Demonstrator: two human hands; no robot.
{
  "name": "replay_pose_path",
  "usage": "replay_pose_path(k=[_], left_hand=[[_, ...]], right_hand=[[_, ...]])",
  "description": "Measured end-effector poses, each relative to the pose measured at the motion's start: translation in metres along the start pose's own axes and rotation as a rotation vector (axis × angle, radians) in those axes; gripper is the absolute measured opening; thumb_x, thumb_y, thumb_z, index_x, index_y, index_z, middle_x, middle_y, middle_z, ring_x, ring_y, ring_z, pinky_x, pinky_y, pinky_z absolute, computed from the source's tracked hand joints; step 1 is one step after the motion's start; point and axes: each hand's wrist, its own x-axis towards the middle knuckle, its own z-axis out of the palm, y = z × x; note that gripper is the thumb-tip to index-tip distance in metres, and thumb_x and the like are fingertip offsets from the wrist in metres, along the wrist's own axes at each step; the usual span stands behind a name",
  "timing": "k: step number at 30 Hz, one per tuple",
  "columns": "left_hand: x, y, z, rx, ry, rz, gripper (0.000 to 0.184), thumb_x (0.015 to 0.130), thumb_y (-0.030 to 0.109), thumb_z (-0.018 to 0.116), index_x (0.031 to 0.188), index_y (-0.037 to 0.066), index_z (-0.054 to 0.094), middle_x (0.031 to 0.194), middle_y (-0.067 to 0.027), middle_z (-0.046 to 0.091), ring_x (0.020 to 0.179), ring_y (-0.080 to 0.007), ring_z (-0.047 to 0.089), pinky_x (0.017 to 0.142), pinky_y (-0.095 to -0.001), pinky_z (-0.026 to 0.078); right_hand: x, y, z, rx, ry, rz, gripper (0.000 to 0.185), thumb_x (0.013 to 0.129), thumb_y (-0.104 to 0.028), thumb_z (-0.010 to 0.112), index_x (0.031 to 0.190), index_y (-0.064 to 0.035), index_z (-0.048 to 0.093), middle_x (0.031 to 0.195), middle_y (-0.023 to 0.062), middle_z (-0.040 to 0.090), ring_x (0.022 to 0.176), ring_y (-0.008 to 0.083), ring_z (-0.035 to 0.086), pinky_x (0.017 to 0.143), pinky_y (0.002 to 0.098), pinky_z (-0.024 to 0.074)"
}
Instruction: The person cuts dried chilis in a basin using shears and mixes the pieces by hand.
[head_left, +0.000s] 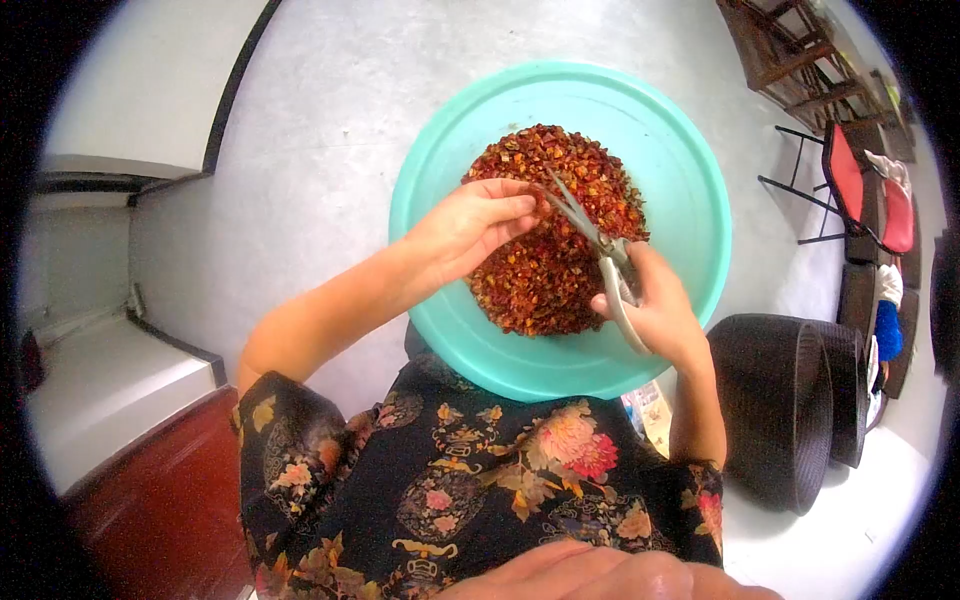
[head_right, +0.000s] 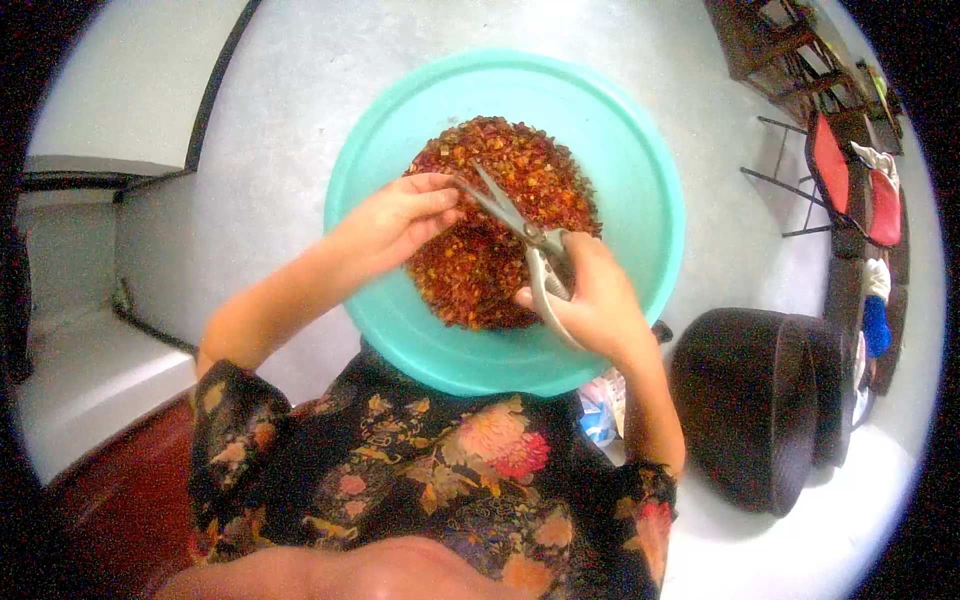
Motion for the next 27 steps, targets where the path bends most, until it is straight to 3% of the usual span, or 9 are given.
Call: replay_pose_path(k=[4, 11, 15, 22, 27], left_hand=[[-0.001, -0.001, -0.002, -0.036, 0.008, -0.004, 0.024, 0.097, 0.000, 0.059, 0.121, 0.001, 0.056, 0.116, -0.0092, 0.063, 0.103, -0.0170, 0.062, 0.092, -0.0275, 0.055], [0.000, -0.002, -0.001, -0.091, -0.058, -0.051, 0.021, 0.096, 0.001, 0.061, 0.117, 0.001, 0.058, 0.116, -0.0101, 0.064, 0.106, -0.0190, 0.063, 0.093, -0.0283, 0.055], [0.003, -0.005, -0.005, -0.037, -0.099, -0.054, 0.013, 0.096, 0.003, 0.064, 0.108, 0.001, 0.065, 0.106, -0.0077, 0.069, 0.101, -0.0167, 0.064, 0.093, -0.0278, 0.055], [0.007, -0.010, -0.014, 0.049, -0.058, -0.047, 0.020, 0.095, 0.002, 0.063, 0.115, 0.001, 0.061, 0.114, -0.0090, 0.066, 0.103, -0.0175, 0.065, 0.093, -0.0266, 0.056], [0.001, -0.002, -0.005, -0.070, 0.023, 0.000, 0.022, 0.096, 0.002, 0.062, 0.117, 0.000, 0.059, 0.113, -0.0093, 0.064, 0.103, -0.0188, 0.064, 0.096, -0.0292, 0.055]], right_hand=[[0.002, -0.004, 0.002, -0.099, 0.023, -0.085, 0.070, 0.070, -0.045, 0.084, 0.112, 0.0040, 0.059, 0.108, 0.0228, 0.061, 0.102, 0.0394, 0.060, 0.089, 0.0465, 0.0483], [0.003, -0.005, 0.008, -0.100, -0.001, -0.095, 0.068, 0.070, -0.046, 0.085, 0.107, 0.0043, 0.059, 0.104, 0.0236, 0.061, 0.099, 0.0409, 0.060, 0.087, 0.0472, 0.0485], [0.000, -0.007, 0.010, -0.118, 0.042, -0.129, 0.057, 0.072, -0.043, 0.085, 0.097, 0.0032, 0.061, 0.092, 0.0227, 0.062, 0.088, 0.0412, 0.063, 0.079, 0.0470, 0.0503], [0.003, 0.008, 0.017, -0.100, 0.053, -0.069, 0.045, 0.075, -0.036, 0.083, 0.082, 0.0034, 0.061, 0.076, 0.0229, 0.060, 0.072, 0.0407, 0.063, 0.067, 0.0450, 0.0504], [0.002, -0.007, 0.008, -0.065, 0.022, 0.012, 0.054, 0.073, -0.042, 0.083, 0.094, 0.0030, 0.062, 0.088, 0.0229, 0.062, 0.085, 0.0407, 0.062, 0.078, 0.0464, 0.0499]])
